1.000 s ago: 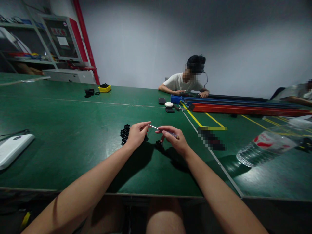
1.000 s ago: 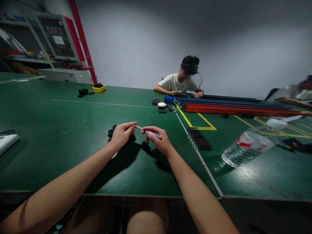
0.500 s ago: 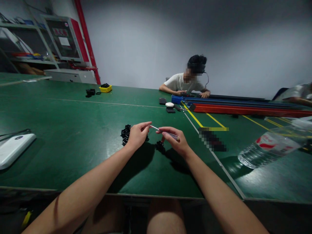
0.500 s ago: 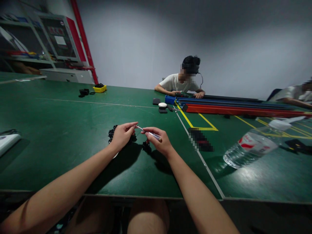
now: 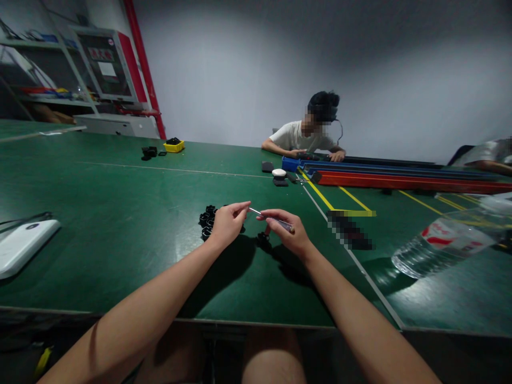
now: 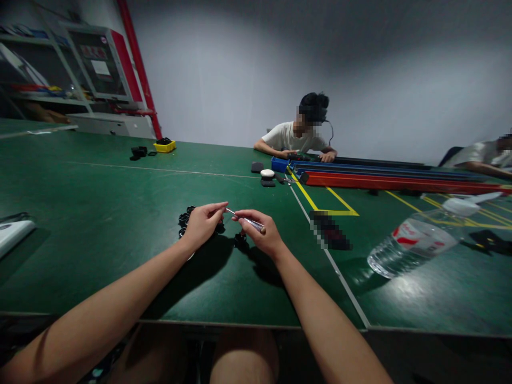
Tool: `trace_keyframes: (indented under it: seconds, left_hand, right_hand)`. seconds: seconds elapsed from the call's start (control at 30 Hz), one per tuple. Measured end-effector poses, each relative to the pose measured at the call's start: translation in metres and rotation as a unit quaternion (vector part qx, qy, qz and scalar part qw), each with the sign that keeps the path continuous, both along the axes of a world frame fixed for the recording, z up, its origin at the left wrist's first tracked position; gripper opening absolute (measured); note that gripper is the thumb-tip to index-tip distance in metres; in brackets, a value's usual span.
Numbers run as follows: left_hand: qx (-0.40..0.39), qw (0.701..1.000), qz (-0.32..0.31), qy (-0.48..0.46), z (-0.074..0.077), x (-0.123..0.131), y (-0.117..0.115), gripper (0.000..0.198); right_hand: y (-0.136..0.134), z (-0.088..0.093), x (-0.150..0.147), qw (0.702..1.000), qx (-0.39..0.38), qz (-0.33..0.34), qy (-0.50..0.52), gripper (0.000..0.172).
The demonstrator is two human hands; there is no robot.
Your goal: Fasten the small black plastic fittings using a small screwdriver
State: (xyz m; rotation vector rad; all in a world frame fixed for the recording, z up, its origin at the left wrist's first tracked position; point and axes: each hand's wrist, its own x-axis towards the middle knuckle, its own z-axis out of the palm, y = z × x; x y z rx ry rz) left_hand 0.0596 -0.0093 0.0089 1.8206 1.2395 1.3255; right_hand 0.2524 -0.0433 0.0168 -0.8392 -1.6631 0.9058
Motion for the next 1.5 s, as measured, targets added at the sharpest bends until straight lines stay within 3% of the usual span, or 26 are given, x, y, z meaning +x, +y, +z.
trace_keyframes:
  seconds: [0.47, 1.0, 1.5]
  left_hand:
    - [-0.04, 0.997, 0.01, -0.067, -0.0026, -0.0005, 0.0052, 0.034]
    - [0.018, 0.999, -0.029, -0.022, -0.0021, 0.002, -0.0016, 0.028]
    - [0.027, 0.999, 0.009, 0.018, -0.0009, -0.0005, 0.0002, 0.025]
  right_hand:
    - [0.0016, -0.0019, 0.0022, 1.0, 0.016, 0.0, 0.003, 0.028]
    - [0.0049, -0.0028, 0.0042, 0.998, -0.041, 0.011, 0.048, 0.027]
    - [0.0034, -0.0026, 0.0044, 0.998, -0.037, 0.014, 0.056, 0.023]
